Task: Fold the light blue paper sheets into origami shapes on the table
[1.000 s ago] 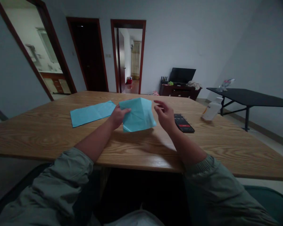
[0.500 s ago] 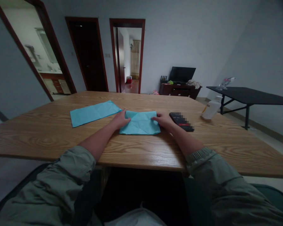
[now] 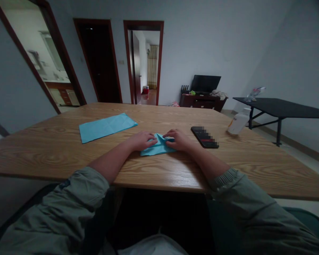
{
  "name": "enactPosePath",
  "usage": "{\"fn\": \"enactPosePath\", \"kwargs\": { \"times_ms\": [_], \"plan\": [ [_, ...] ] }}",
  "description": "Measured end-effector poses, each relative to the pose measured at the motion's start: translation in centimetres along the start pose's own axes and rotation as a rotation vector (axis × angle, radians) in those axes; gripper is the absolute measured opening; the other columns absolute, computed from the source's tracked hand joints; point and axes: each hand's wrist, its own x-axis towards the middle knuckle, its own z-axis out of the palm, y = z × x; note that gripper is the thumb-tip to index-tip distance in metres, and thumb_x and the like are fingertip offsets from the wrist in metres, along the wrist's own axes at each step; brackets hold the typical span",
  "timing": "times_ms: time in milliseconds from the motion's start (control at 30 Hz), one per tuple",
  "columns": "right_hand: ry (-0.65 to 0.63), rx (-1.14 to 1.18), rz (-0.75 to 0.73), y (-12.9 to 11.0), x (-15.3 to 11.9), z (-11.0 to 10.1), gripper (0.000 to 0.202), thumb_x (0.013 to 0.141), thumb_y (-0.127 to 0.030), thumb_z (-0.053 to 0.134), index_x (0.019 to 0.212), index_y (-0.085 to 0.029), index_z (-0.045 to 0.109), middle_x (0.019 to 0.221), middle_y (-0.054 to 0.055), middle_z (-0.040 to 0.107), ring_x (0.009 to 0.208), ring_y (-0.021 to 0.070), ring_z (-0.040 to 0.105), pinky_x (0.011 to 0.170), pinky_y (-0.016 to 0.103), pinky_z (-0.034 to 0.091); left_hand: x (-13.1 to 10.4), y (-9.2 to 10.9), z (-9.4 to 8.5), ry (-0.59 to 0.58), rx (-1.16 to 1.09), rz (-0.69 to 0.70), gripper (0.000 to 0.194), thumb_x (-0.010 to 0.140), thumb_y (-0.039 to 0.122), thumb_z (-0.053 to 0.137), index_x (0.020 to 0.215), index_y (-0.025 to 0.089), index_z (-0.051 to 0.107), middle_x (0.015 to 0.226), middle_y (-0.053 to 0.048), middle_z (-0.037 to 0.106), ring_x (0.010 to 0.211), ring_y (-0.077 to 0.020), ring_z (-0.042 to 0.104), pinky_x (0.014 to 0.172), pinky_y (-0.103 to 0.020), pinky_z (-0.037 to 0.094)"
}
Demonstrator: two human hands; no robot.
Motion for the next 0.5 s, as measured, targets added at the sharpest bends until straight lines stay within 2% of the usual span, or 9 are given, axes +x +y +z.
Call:
{"fn": "enactPosePath", "kwargs": {
  "times_ms": [67,167,400,500],
  "plan": [
    [-0.058,0.053,-0.08,-0.4,-0.2,-0.1,0.032,0.084,-0.033,0.055,0.109,-0.02,0.069,0.107,0.009,0.064,0.099,0.0211,0.058,0.091,0.029,0.04,0.0,-0.1,0.1,-0.012,0.019,0.015,0.04,0.092,0.041,0.037,0.112,0.021,0.065,0.121,-0.005,0.061,0.111,-0.0185,0.054,0.1,-0.028,0.036],
    [-0.104,0.075,-0.119,-0.9,-0.3,0.0,0.032,0.088,-0.035,0.05,0.107,-0.019,0.07,0.105,0.01,0.065,0.095,0.0203,0.059,0.088,0.029,0.042,0.0,-0.4,0.3,-0.009,0.053,0.039,0.036,0.088,0.036,0.046,0.116,0.021,0.063,0.122,-0.005,0.062,0.112,-0.0191,0.054,0.101,-0.029,0.036],
    [-0.062,-0.014,-0.078,-1.4,-0.4,0.7,0.031,0.085,-0.035,0.056,0.109,-0.022,0.068,0.101,0.01,0.063,0.092,0.021,0.059,0.085,0.031,0.043,0.0,0.3,0.5,-0.015,0.062,0.105,0.036,0.084,0.022,0.049,0.117,0.024,0.062,0.121,-0.002,0.062,0.113,-0.0169,0.054,0.101,-0.028,0.036],
    [-0.049,-0.034,-0.065,-2.0,-0.3,0.4,0.027,0.084,-0.032,0.057,0.106,-0.022,0.069,0.099,0.01,0.063,0.092,0.0218,0.059,0.086,0.033,0.043,-0.1,1.1,0.1,-0.036,0.038,0.126,0.033,0.087,0.027,0.048,0.116,0.024,0.063,0.121,-0.003,0.062,0.111,-0.0173,0.055,0.099,-0.028,0.037]
  ]
}}
